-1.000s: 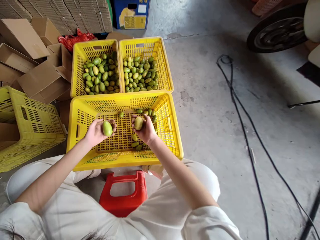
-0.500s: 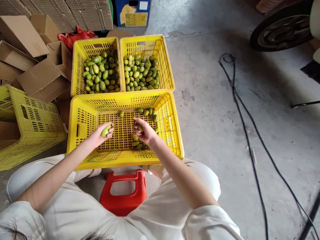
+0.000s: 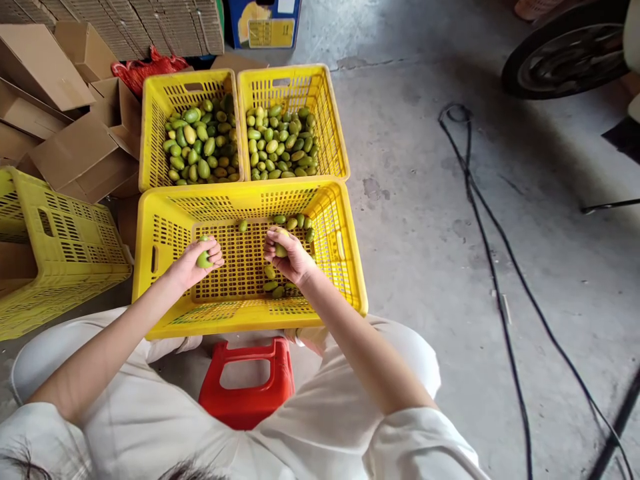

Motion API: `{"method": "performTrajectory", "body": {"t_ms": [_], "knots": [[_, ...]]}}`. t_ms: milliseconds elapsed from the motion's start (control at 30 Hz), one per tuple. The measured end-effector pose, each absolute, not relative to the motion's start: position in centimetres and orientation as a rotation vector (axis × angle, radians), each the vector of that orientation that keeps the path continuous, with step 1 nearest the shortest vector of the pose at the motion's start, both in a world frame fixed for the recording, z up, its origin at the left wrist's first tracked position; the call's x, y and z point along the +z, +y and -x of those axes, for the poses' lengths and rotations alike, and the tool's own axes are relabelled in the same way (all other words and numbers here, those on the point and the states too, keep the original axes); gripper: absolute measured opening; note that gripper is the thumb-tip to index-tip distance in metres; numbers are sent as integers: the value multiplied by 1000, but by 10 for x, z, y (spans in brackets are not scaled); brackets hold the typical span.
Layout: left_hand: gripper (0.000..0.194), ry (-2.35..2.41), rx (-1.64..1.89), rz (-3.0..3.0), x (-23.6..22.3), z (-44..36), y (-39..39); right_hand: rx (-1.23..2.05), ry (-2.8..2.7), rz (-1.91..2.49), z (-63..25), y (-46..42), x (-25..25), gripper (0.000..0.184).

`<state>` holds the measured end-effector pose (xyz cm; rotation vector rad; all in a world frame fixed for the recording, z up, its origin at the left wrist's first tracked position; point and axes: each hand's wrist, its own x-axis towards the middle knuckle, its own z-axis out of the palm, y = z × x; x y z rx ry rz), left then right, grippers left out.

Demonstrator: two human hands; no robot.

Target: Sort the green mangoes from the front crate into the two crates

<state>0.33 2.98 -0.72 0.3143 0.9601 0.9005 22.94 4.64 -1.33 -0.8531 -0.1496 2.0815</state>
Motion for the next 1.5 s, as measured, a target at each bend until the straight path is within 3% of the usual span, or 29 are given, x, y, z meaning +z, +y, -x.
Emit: {"method": "performTrajectory", "body": {"t_ms": [167,267,400,533,700,900,1033,1233,1300,1400,1500], "knots": [[30,1027,794,-205,-6,-2,31,2215,-167,929,-232,46,-24,34],[33,1047,854,-135,-3,-3,34,2191,-159,930,-234,47,-23,31],[13,1051,946,-118,-1,-5,35,2069,-61,907,-234,51,-15,16],[19,1088,914,-234,-4,-6,31,2014,-20,912,-233,53,-10,23],[20,1017,821,-372,-8,-5,26,2045,-91,926,-235,48,-14,19],[23,1027,829,-245,-9,-7,29,2123,-70,1034,-237,48,-27,25],[18,1070,862,-157,-7,-8,31,2052,-10,965,-241,53,-32,15],[10,1013,851,-214,-5,-7,28,1981,-30,907,-238,54,-25,37],[16,992,852,-214,-4,-7,28,1990,-22,910,-236,53,-21,29],[20,1035,829,-135,-3,-7,29,2070,-32,932,-234,51,-19,3],[18,1113,786,-81,-3,-9,30,2168,-61,976,-235,51,-23,17]]}}
